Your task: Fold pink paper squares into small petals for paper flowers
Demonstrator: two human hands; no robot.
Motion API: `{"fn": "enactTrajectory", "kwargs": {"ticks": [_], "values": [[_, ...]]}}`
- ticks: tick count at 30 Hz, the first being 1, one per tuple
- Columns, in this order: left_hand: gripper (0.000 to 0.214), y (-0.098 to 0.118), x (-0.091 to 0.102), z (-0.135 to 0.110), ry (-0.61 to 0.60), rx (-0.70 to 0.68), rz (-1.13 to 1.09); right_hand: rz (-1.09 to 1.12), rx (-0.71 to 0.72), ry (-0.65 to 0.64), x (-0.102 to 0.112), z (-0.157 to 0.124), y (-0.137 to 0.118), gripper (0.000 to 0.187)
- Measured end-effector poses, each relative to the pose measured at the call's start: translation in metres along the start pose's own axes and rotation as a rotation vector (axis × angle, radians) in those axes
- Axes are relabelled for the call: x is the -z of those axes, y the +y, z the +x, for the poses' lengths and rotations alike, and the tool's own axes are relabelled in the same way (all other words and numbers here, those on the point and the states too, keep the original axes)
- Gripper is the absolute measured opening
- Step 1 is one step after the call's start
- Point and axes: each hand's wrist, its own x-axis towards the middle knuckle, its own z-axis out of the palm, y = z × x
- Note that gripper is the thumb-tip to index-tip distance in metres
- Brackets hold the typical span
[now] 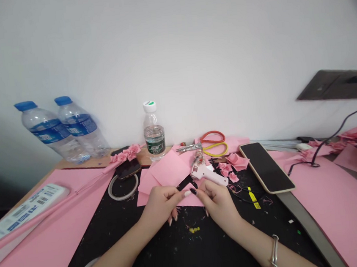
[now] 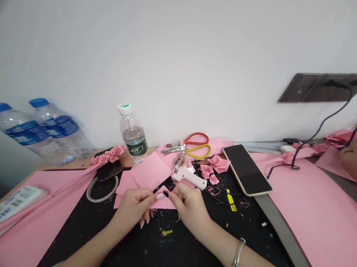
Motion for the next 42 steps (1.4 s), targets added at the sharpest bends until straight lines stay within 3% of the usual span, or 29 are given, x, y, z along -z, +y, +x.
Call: {"fn": "enactTrajectory", "kwargs": {"ticks": [8, 12, 21, 26, 32, 42], "values": [[0.030, 0.001, 0.001, 0.004, 0.010, -0.128, -0.026, 0.040, -0.014, 0.057, 0.003, 0.002, -0.003, 0.022], [0.032, 0.001, 0.002, 0.005, 0.061, -0.110, -0.020, 0.030, -0.015, 0.091, 0.005, 0.002, -0.004, 0.021], [0.036, 0.007, 0.005, 0.003, 0.160, -0.101, -0.011, 0.157, -0.078, -0.018, 0.004, 0.004, 0.000, 0.014], [0.033, 0.009, 0.006, 0.004, 0.137, -0.187, -0.036, 0.135, -0.053, 0.086, 0.005, 0.004, -0.003, 0.012], [0.018, 0.006, 0.005, 0.006, 0.125, -0.193, -0.109, 0.144, -0.063, 0.110, 0.008, 0.005, -0.003, 0.013], [0.031, 0.003, 0.007, 0.007, 0.149, -0.186, -0.179, 0.196, -0.092, 0.140, 0.011, 0.008, -0.003, 0.015]]}}
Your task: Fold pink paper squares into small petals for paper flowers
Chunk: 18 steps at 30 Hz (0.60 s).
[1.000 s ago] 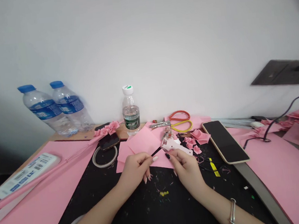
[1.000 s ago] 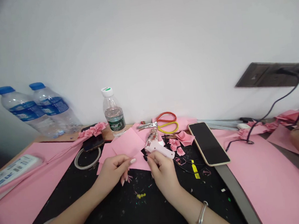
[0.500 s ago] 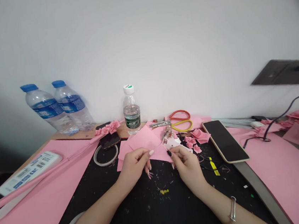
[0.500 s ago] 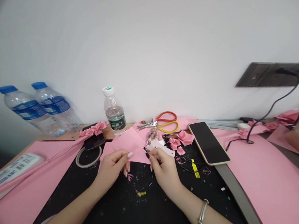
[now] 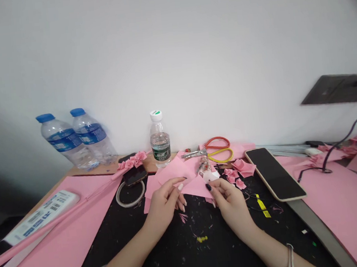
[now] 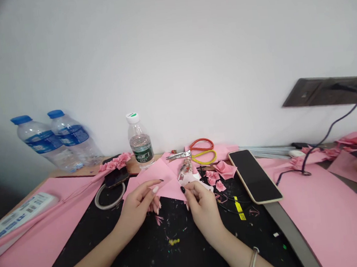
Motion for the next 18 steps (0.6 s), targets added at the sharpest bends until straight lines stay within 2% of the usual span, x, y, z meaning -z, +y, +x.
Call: {"fn": "enactTrajectory", "kwargs": {"ticks": [3, 7, 9, 11, 14, 18], "values": [[0.036, 0.002, 0.001, 0.001, -0.008, 0.002, -0.169, 0.055, -0.011, 0.013, 0.001, 0.001, -0.001, 0.016], [0.048, 0.002, 0.000, -0.001, -0.150, 0.044, -0.347, 0.198, -0.062, -0.081, -0.001, -0.001, -0.002, 0.016], [0.045, 0.000, -0.003, -0.002, -0.213, 0.088, -0.300, 0.258, -0.080, -0.155, -0.005, -0.003, -0.002, 0.017], [0.031, -0.001, -0.005, -0.003, -0.236, 0.115, -0.203, 0.298, -0.092, -0.212, -0.008, -0.004, -0.002, 0.017], [0.027, -0.002, -0.007, -0.003, -0.210, 0.141, -0.141, 0.350, -0.103, -0.274, -0.009, -0.005, -0.002, 0.021], [0.025, 0.000, -0.007, -0.002, -0.172, 0.201, -0.214, 0.426, -0.136, -0.333, -0.008, -0.003, -0.004, 0.025]]}}
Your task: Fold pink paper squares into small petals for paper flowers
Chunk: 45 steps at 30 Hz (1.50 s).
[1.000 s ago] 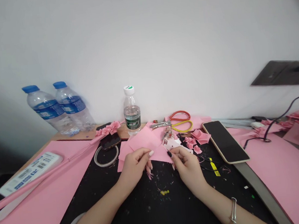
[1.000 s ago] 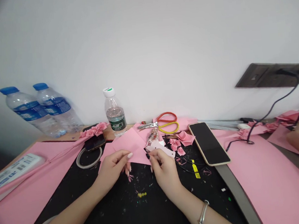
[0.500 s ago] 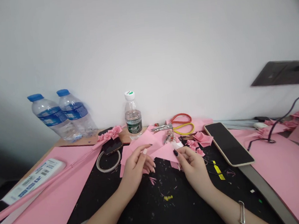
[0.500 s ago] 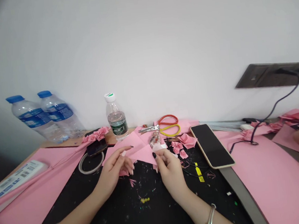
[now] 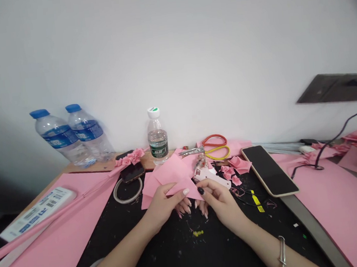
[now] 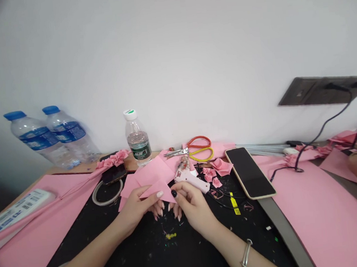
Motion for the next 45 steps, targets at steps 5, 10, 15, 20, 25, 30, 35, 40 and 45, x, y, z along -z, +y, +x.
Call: {"fn": "enactTrajectory", "kwargs": {"ticks": [5, 10, 15, 20, 25, 30, 35, 40, 45], "values": [[0.026, 0.003, 0.001, -0.001, 0.004, 0.027, -0.090, 0.129, -0.081, -0.035, 0.001, 0.000, -0.002, 0.030], [0.024, 0.003, 0.002, -0.001, 0.001, 0.019, -0.109, 0.178, -0.089, -0.054, 0.002, 0.000, 0.000, 0.030], [0.023, 0.003, 0.002, -0.001, 0.013, 0.022, -0.121, 0.140, -0.050, -0.061, 0.003, 0.001, 0.002, 0.024], [0.024, 0.003, 0.002, 0.000, 0.021, 0.025, -0.075, -0.044, 0.094, -0.002, 0.003, 0.002, 0.001, 0.034], [0.025, 0.003, 0.001, -0.001, 0.014, -0.031, 0.075, -0.255, 0.231, -0.065, 0.006, 0.003, -0.005, 0.028], [0.025, 0.001, 0.002, -0.001, 0.001, -0.021, 0.111, -0.318, 0.212, -0.124, 0.010, 0.005, -0.008, 0.020], [0.024, 0.001, 0.002, -0.002, -0.070, 0.017, 0.111, -0.301, 0.190, -0.182, 0.015, 0.005, -0.008, 0.006], [0.022, 0.002, 0.002, -0.004, -0.161, 0.043, 0.109, -0.190, 0.143, -0.185, 0.015, 0.006, -0.006, 0.007], [0.025, 0.003, 0.002, -0.005, -0.222, 0.060, 0.103, -0.066, 0.083, -0.076, 0.012, 0.007, -0.004, 0.020]]}}
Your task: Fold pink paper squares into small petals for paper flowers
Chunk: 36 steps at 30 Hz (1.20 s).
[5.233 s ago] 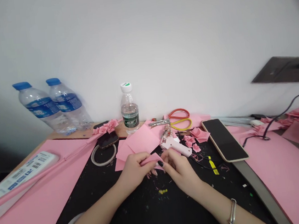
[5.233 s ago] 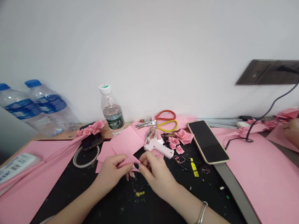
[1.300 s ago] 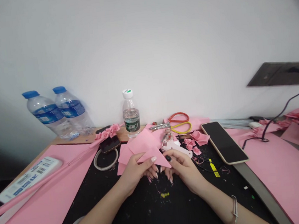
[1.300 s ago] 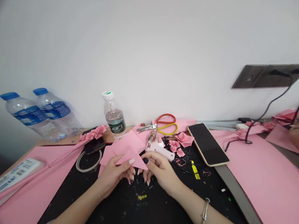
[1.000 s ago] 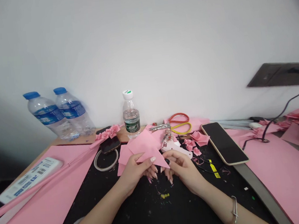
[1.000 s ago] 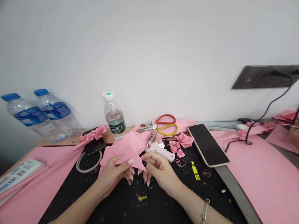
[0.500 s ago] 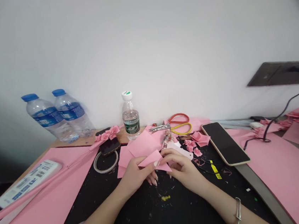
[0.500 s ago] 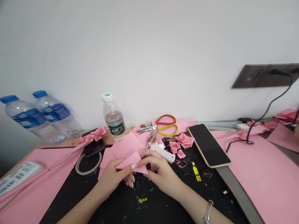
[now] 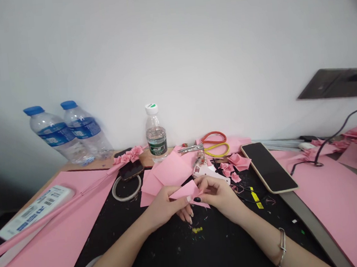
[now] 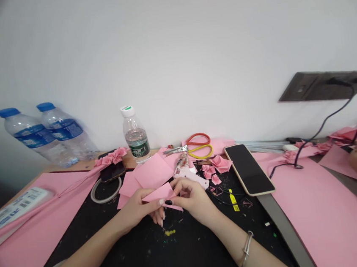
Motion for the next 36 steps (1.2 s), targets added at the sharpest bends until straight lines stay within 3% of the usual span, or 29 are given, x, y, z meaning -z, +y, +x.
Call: {"fn": "enactTrajectory", "kwargs": {"ticks": [12, 30, 36], "values": [[0.020, 0.002, -0.005, -0.001, -0.013, 0.006, 0.011, -0.003, -0.078, 0.124, -0.006, 0.000, 0.000, 0.032], [0.021, 0.001, -0.003, -0.001, -0.070, 0.012, 0.043, 0.134, -0.097, 0.240, -0.011, -0.002, 0.008, 0.030], [0.023, 0.002, -0.008, -0.002, 0.003, 0.019, 0.056, 0.070, -0.073, 0.222, -0.012, -0.003, 0.009, 0.029]]}}
